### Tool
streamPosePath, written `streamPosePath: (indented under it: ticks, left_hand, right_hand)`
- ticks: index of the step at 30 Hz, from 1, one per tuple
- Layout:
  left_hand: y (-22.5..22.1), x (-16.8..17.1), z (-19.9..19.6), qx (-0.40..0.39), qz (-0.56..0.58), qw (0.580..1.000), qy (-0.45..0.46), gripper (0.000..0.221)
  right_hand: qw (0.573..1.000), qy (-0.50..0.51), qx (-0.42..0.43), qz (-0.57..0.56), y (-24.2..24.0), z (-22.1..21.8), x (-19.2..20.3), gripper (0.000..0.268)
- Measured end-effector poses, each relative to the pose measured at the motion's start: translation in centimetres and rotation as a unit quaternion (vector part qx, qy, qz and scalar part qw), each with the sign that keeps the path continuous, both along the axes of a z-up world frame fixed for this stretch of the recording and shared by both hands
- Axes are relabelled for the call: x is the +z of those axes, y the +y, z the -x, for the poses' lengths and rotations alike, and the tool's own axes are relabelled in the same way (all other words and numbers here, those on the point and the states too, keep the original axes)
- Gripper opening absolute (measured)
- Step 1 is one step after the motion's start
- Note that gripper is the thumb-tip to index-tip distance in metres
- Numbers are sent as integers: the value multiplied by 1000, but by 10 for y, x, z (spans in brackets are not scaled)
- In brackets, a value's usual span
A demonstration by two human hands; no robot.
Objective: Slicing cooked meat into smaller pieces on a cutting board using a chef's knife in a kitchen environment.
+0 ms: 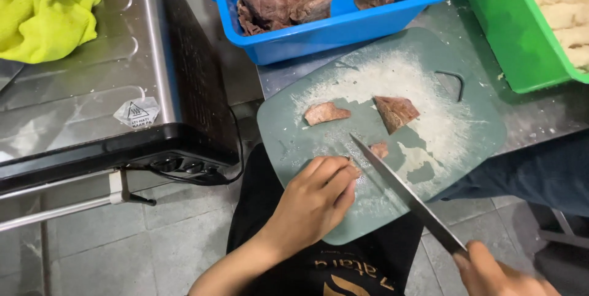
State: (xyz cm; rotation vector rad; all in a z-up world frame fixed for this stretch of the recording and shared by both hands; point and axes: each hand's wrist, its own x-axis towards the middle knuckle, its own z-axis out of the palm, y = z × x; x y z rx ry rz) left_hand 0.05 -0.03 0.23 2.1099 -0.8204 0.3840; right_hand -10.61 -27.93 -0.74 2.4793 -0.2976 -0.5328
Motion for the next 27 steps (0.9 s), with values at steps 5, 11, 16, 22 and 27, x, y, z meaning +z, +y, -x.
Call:
streamPosePath:
  ticks: [5, 11, 16, 22, 27]
  left_hand:
    - [-2, -1, -1, 5, -16, 1000, -2, 9]
    - [-4, -4, -5, 9, -13, 1000, -15, 10]
    - [-3, -5, -4, 5, -14, 1000, -2, 13]
    - [-5, -9, 1, 33, -8, 999, 3, 10]
    - [-5, -9, 3, 48, 10, 999, 5, 9]
  right_hand:
    - [950, -181, -1, -254, -44, 42, -63, 8]
    - [989, -72, 31, -124, -26, 25, -50, 15]
    - [982, 153, -45, -105, 51, -57, 38, 23]
    - [924, 255, -113, -263, 58, -67, 39, 24]
    - [944, 271, -103, -156, 38, -32, 25, 48]
